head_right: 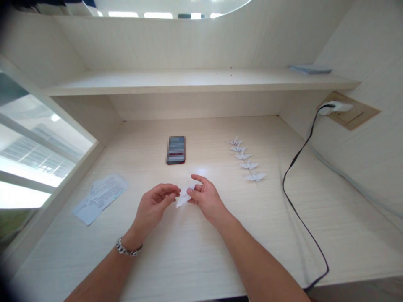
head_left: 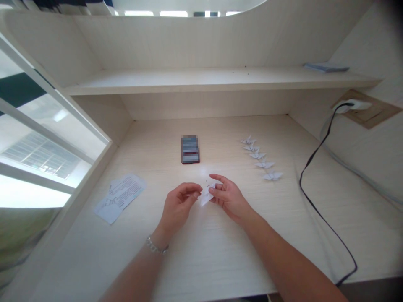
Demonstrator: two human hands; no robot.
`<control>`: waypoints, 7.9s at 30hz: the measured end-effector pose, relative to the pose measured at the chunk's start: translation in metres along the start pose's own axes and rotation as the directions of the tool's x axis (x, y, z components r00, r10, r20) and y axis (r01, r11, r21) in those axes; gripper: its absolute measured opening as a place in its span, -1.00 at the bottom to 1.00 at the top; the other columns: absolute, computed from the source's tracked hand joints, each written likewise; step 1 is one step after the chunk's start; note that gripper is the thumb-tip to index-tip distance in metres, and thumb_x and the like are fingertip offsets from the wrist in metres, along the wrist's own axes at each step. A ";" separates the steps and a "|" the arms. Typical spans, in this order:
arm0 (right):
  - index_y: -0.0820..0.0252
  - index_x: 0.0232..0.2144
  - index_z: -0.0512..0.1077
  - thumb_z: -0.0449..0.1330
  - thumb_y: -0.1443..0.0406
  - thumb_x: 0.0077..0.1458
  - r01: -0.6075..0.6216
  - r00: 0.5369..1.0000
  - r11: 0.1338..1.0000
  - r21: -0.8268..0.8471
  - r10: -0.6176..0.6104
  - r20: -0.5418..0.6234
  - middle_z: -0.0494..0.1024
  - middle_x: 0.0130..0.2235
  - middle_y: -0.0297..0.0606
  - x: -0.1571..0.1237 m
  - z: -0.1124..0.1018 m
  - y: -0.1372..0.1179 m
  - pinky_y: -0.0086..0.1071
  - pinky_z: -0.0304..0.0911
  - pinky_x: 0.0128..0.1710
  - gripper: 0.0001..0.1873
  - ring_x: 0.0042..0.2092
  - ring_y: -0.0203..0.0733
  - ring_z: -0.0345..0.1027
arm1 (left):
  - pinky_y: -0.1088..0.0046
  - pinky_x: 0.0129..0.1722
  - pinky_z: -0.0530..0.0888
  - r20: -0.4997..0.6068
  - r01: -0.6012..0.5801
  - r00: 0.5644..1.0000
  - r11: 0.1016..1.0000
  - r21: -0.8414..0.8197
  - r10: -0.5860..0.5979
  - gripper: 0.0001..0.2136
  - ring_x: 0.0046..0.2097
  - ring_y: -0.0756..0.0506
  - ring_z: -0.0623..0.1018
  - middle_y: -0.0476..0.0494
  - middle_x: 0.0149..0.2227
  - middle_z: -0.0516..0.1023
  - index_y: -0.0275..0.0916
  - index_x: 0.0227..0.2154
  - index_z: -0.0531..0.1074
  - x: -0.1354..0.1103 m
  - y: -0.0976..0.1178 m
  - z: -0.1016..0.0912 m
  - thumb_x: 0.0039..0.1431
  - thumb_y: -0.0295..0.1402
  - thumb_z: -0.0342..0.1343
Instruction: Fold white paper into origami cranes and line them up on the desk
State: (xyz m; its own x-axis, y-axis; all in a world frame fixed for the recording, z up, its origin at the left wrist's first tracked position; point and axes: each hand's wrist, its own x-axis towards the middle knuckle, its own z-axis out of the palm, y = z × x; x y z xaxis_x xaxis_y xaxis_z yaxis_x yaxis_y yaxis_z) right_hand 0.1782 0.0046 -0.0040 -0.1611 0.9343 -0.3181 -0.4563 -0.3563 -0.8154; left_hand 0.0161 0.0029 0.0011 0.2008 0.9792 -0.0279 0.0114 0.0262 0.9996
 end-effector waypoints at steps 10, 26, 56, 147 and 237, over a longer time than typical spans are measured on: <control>0.06 -0.05 0.26 0.31 0.32 -0.21 -0.082 0.963 0.997 0.004 0.078 0.256 0.37 -0.06 -0.16 -0.008 0.000 0.000 -0.39 0.27 -0.36 -0.41 -0.27 -0.25 0.36 | 0.32 0.01 0.31 0.175 -0.182 0.973 0.968 0.171 0.152 -0.90 -0.02 -0.13 0.41 -0.18 -0.08 0.43 -0.23 -0.38 0.49 -0.002 0.006 -0.004 0.01 -0.39 0.13; 0.24 -0.43 0.45 0.18 0.25 -0.06 0.209 0.977 0.743 -0.635 -0.133 0.165 0.49 -0.44 -0.27 -0.001 -0.006 -0.002 -0.39 0.26 -0.41 -0.84 -0.42 -0.26 0.36 | 0.46 -0.25 0.40 0.137 -0.036 0.991 0.959 0.280 -0.003 -0.81 -0.28 -0.05 0.49 -0.13 -0.34 0.52 -0.27 -0.35 0.44 0.000 -0.002 -0.004 0.07 -0.27 0.05; 0.28 -0.43 0.47 0.26 0.19 -0.15 0.135 0.981 0.879 -0.457 -0.055 0.184 0.48 -0.48 -0.28 -0.001 -0.005 -0.003 -0.40 0.28 -0.44 -0.75 -0.46 -0.31 0.32 | 0.55 -0.40 0.39 0.020 -0.008 1.000 0.966 0.258 0.003 -0.91 -0.42 0.00 0.47 -0.06 -0.48 0.53 -0.26 -0.49 0.50 -0.003 0.004 0.000 -0.05 -0.36 0.15; 0.22 -0.25 0.46 0.14 0.31 -0.03 0.199 0.974 0.832 -0.517 -0.110 0.197 0.52 -0.26 -0.22 -0.004 -0.007 -0.003 -0.31 0.33 -0.27 -0.76 -0.31 -0.24 0.41 | 0.47 -0.32 0.43 -0.079 -0.009 0.997 0.999 0.052 0.013 -0.85 -0.34 -0.03 0.51 -0.09 -0.41 0.51 -0.29 -0.41 0.37 -0.001 -0.006 -0.001 -0.08 -0.40 0.19; 0.22 -0.45 0.42 0.05 0.29 0.04 0.294 0.955 0.450 -0.843 -0.091 0.284 0.41 -0.51 -0.35 -0.012 -0.003 -0.011 -0.49 0.06 -0.50 -0.83 -0.48 -0.35 0.20 | 0.50 -0.34 0.45 0.082 0.084 0.992 0.991 0.100 -0.093 -0.90 -0.36 -0.03 0.53 -0.12 -0.40 0.55 -0.29 -0.44 0.44 0.001 0.000 -0.007 -0.10 -0.51 0.12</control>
State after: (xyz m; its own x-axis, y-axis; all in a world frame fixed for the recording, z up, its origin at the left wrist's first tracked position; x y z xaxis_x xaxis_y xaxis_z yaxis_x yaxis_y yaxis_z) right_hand 0.1880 -0.0024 0.0073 -0.3603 0.9283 -0.0921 0.4854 0.1023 -0.8683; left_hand 0.0095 0.0050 0.0007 0.2781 0.9529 -0.1207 0.1261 0.0884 0.9881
